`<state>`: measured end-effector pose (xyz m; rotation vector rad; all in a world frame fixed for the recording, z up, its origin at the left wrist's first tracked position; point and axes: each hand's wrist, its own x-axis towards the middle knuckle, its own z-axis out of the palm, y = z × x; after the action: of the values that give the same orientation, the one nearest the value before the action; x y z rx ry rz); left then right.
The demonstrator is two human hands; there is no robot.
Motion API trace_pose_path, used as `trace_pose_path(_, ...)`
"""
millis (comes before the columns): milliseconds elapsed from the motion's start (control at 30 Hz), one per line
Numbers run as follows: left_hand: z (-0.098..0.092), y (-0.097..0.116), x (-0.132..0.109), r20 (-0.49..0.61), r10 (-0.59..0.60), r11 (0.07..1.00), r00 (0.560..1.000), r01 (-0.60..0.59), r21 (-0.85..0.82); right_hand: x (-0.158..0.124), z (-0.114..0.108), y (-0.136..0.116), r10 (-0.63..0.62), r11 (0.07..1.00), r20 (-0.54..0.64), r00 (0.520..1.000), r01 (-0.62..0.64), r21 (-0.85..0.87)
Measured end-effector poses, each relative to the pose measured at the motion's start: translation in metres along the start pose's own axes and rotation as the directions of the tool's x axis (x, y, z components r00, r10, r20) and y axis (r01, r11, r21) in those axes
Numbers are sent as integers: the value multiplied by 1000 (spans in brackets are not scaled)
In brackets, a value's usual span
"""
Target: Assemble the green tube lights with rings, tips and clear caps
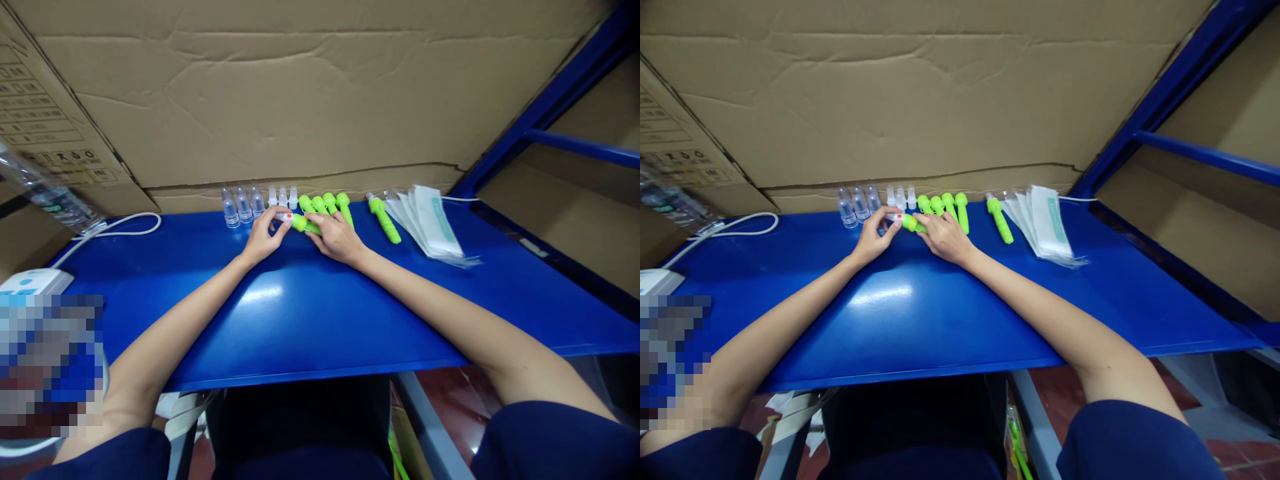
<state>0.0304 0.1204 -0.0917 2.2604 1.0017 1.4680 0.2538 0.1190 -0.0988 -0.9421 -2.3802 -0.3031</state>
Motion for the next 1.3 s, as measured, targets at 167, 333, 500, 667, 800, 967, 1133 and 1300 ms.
trace_pose_path(167, -1, 1, 0, 26, 1, 1000, 1000, -2, 19, -1, 1, 0, -4, 1000, -14, 1000, 4, -13)
trace_pose_path(333, -1, 2, -1, 20, 15, 1000, 1000, -15, 13, -2, 4, 2, -54, 998, -64, 997, 51, -48)
trace_pose_path(500, -1, 4, 0, 15, 20, 999, 1000, -21, 28, -3, 8, 7, -103, 993, -109, 989, 96, -70)
trace_pose_path(667, -1, 3, 0, 16, 17, 999, 1000, -18, 38, -4, 9, 7, -88, 994, -99, 991, 81, -72)
trace_pose_path(800, 0, 2, -1, 17, 24, 998, 1000, -25, 60, -3, 7, 5, -89, 993, -99, 991, 81, -83)
trace_pose_path(967, 0, 2, -1, 13, 29, 997, 1000, -30, 72, -3, 6, 4, -89, 994, -78, 993, 84, -75)
trace_pose_path(1133, 0, 1, -2, 9, -23, 998, 1000, 22, 61, -3, 5, 4, -81, 994, -50, 995, 77, -73)
trace_pose_path(1300, 1, -4, -2, 4, -31, 999, 1000, 30, 34, 0, 1, -1, -91, 991, -3, 996, 90, -103)
